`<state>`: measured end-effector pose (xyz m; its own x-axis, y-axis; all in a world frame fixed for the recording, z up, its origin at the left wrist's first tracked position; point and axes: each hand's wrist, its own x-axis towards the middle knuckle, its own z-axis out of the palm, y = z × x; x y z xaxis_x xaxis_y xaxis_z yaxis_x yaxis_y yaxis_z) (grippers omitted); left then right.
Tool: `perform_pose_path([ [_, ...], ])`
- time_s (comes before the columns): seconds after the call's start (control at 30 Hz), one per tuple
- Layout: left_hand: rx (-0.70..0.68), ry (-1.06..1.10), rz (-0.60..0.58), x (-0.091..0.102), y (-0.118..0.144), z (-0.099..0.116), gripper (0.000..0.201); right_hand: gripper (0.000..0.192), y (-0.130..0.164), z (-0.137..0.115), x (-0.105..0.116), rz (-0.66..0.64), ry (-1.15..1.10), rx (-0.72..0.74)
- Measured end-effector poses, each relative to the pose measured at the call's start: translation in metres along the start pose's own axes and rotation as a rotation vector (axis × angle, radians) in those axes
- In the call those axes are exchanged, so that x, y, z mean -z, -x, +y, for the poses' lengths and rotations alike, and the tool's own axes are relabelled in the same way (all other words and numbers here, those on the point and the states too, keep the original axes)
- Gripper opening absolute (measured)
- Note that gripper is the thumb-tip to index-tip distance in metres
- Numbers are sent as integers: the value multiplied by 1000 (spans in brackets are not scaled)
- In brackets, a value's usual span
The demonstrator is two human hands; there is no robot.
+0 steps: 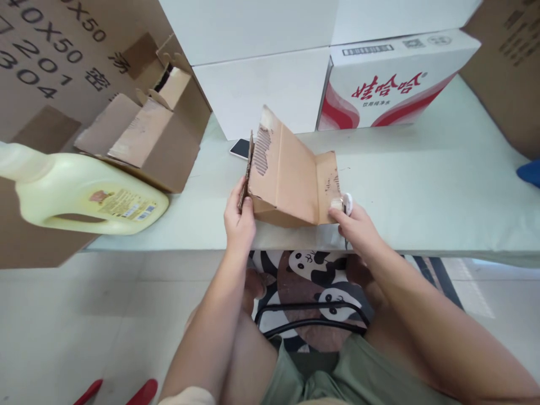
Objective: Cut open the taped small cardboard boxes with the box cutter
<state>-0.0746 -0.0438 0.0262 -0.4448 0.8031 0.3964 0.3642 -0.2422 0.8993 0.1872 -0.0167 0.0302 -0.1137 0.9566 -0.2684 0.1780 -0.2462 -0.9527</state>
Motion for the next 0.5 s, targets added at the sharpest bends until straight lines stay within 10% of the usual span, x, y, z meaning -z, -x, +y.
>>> perform_pose_path([
  [0.27, 17, 131, -17, -28, 9, 3, 58, 48, -7, 9, 11, 59, 273, 63],
  [0.5, 143, 206, -13, -36, -2, -7, 54, 62, -4, 11, 13, 66, 51, -16],
])
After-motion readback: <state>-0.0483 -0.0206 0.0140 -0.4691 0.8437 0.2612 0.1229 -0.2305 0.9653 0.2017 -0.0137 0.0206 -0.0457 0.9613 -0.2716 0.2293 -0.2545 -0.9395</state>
